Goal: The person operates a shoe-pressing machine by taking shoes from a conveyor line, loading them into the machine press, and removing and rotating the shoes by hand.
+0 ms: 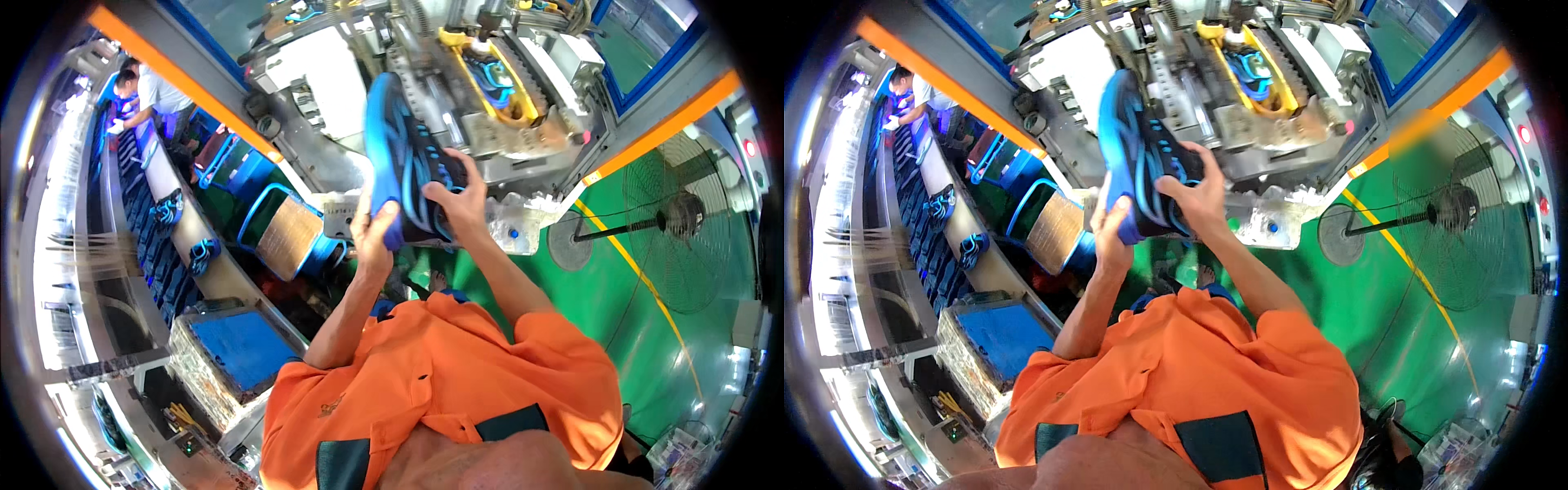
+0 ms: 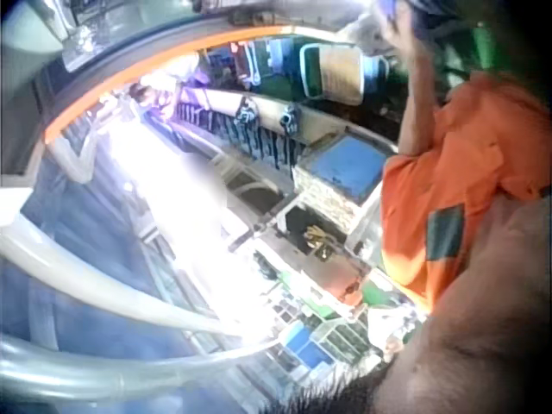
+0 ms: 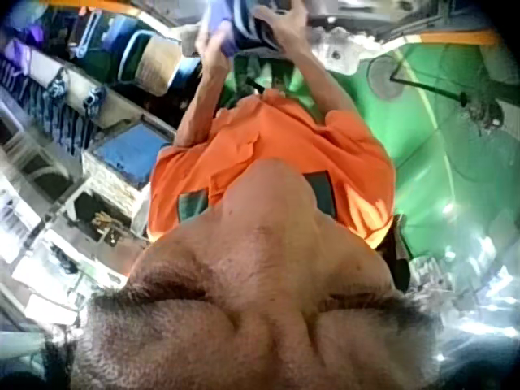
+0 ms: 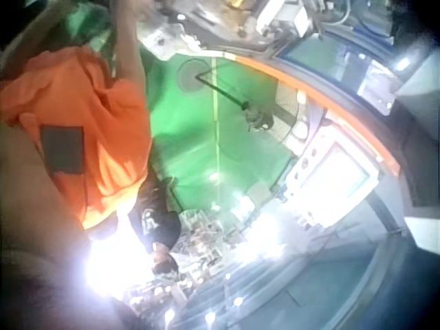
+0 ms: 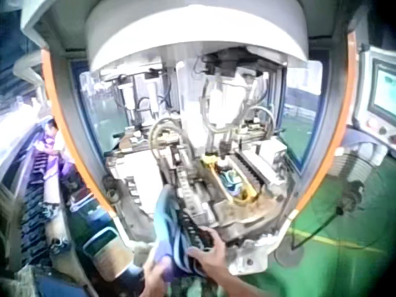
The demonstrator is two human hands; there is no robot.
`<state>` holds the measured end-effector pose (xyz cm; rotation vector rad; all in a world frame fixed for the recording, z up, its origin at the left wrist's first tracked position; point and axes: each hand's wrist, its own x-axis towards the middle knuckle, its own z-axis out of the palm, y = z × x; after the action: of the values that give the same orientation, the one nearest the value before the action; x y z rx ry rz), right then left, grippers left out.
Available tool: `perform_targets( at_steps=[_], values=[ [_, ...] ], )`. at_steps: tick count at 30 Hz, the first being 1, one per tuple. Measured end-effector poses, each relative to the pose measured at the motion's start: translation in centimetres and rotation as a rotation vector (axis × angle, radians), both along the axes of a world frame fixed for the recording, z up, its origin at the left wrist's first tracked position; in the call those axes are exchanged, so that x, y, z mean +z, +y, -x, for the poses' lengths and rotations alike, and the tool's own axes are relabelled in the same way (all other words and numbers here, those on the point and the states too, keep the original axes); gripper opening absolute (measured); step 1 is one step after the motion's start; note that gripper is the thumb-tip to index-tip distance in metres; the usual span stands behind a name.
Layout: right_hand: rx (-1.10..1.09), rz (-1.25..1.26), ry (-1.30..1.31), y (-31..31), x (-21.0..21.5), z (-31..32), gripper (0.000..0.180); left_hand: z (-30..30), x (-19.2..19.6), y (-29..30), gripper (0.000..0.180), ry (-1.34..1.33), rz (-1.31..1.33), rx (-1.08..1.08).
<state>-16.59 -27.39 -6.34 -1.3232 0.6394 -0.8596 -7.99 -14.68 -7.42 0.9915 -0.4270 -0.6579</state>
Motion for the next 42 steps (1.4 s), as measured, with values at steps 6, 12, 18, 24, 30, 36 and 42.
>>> perform_targets(
  at_steps=[6, 12, 18, 24, 30, 36, 42],
  values=[
    [-0.333, -0.01, -0.191, -8.4, -1.5, 6.6, 0.061, -4.6, -1.3, -12.8, 0.06, -0.134, -0.244, -0.292],
    [-0.624, 0.24, -0.083, -11.1, -1.2, 10.7, 0.062, -14.1, -7.6, -30.6, 0.06, -0.718, -0.715, 0.059],
    [-0.817, 0.322, 0.293, -12.5, 1.9, 9.7, 0.058, -17.9, -9.7, -35.1, 0.037, -0.826, -0.912, 0.185],
    [-0.574, 0.381, 0.689, -26.1, 5.9, -1.8, 0.053, -21.4, -6.9, -21.8, 0.028, 0.281, -0.232, -0.115],
    [-0.125, 0.531, 1.225, -34.7, -0.5, -19.5, 0.06, -20.6, -0.2, -2.4, 0.058, 0.074, -0.49, -0.057],
    [-0.23, 0.784, 1.237, -28.6, -9.0, -26.0, 0.057, -17.1, 3.9, 14.0, 0.039, -0.068, -0.442, 0.427],
    [-0.266, 0.819, 1.103, -25.3, -9.2, -26.6, 0.064, -9.0, 2.2, 22.0, 0.042, 0.154, -0.43, 1.027]
  ],
)
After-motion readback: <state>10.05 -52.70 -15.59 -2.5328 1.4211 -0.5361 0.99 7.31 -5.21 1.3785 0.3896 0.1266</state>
